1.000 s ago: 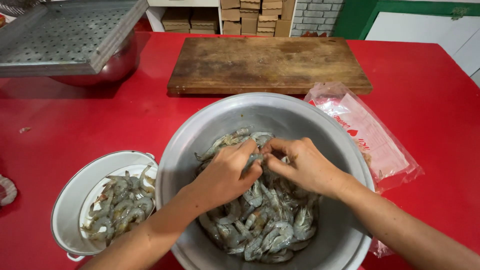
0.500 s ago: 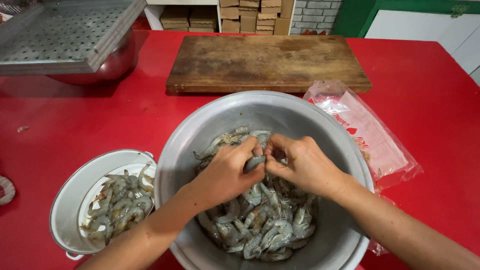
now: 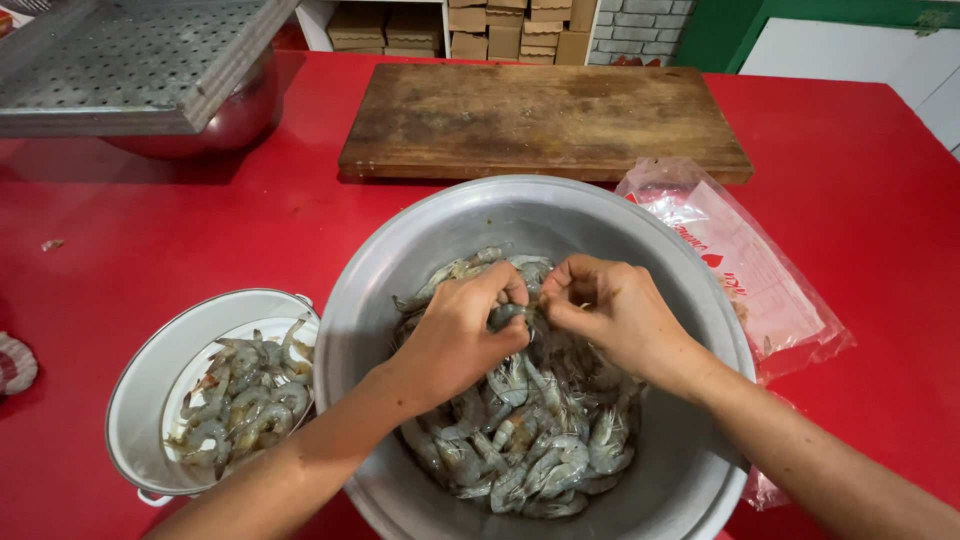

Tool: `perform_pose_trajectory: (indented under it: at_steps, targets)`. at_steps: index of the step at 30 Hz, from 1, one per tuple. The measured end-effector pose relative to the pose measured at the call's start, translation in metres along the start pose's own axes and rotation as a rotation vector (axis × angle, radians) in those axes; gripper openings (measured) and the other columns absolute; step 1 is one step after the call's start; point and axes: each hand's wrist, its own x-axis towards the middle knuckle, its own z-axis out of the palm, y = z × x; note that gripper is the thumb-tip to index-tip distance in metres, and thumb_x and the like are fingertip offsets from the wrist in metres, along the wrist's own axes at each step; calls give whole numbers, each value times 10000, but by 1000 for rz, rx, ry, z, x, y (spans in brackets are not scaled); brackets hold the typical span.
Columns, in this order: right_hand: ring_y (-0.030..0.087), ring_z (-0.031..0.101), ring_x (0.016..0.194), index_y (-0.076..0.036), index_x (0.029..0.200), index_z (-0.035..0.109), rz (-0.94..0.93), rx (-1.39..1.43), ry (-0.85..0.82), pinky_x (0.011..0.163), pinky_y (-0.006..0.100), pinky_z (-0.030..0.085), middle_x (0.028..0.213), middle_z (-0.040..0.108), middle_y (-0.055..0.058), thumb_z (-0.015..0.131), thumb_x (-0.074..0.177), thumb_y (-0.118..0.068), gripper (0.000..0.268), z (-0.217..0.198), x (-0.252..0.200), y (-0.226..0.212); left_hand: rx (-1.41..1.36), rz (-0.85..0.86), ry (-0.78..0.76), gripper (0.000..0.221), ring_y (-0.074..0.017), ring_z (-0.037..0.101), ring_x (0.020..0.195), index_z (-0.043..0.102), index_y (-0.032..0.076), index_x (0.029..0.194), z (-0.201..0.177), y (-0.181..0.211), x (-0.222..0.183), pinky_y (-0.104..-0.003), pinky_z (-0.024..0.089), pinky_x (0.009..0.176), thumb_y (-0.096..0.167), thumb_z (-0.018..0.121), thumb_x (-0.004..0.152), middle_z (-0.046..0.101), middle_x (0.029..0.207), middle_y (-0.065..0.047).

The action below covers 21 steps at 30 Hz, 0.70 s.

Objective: Peeling raw shrimp by hand and placing them into a separate bowl

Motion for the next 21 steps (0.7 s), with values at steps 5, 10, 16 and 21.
perform_pose_trajectory:
  at_steps: [5,10,16,21]
  targets:
    - [209,713,681,-71,870,702,-8,78,-1,655,344,629,698,748,122,741,828,-152,99,1,-1,-10,-57,-28,18,149,-394,694,708,634,108,929,-3,4,3,-440,537,661,209,677,827,687,715,-186]
    - [262,726,649,-98,875,708,-151,-48,-24,616,404,604,695,736,123,782,792,-198,150,5,-1,-4,-71,-39,42,173,-311,711,711,665,112,924,-3,11,6,-402,554,667,238,696,810,695,729,-158]
    - [320,711,627,-116,846,679,-246,-139,2,611,429,578,659,713,121,752,785,-193,122,6,-2,-6,-49,6,55,177,-362,726,725,687,91,925,1,10,4,-420,555,660,197,728,789,713,730,-177]
    - [300,709,632,-143,838,673,-256,-156,51,607,400,575,649,703,92,754,781,-188,109,9,-4,-7,-103,-34,75,190,-270,732,714,689,114,919,0,12,3,-376,564,669,225,747,777,727,730,-118]
